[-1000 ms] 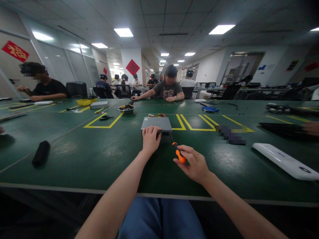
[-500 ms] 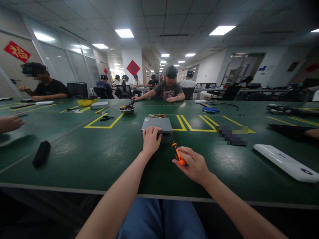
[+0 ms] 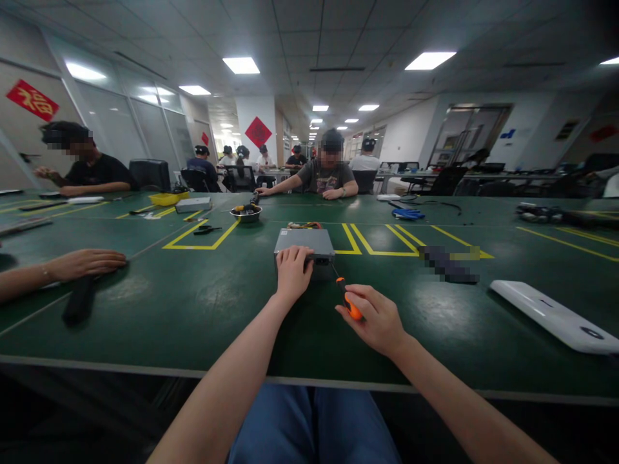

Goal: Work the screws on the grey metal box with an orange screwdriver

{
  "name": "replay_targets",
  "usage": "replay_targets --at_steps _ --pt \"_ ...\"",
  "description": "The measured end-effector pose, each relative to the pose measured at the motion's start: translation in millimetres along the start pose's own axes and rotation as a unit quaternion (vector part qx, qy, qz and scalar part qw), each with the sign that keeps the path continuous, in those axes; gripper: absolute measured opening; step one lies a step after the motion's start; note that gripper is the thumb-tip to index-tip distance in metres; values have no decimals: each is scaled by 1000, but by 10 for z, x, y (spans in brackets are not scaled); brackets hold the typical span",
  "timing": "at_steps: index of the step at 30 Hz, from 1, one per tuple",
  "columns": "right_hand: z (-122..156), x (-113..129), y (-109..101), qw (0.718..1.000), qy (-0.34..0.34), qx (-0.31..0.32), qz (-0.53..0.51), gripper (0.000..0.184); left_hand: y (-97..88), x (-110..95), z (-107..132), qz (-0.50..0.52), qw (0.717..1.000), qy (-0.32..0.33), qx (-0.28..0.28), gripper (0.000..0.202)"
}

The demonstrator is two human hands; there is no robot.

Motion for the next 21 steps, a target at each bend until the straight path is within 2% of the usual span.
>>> replay_targets --at_steps 3,7,10,12,15,18,21 --pt "-11 -16 -21 1000 5 -4 13 14 -3 -4 -1 -2 1000 -2 1 23" --pt "-32 60 66 996 -27 82 13 15 2 -6 -1 -4 1000 -4 4 24" --pt "-19 83 113 993 -23 116 -10 17 -3 -13 1 -5 1000 -2 3 24" --pt "0 67 117 993 -9 111 -27 20 -5 -17 1 -5 1000 -2 5 23" --pt "23 23 70 997 8 72 -22 23 -8 -14 1 -5 1000 -6 6 22" --pt "31 -9 1 998 17 46 36 16 -13 -13 3 -5 1000 -5 3 23" --pt "27 -32 -32 992 35 65 99 6 -10 -12 5 -6 1000 -3 2 23"
Point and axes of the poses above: each hand's wrist, its own z-axis away from the middle knuckle, its own y-axis out of the palm, x = y × z, the point moved 7 cm from there along -z, towards the middle knuckle, and after that the axes turned 14 degrees about -y, right-handed, at the moved point
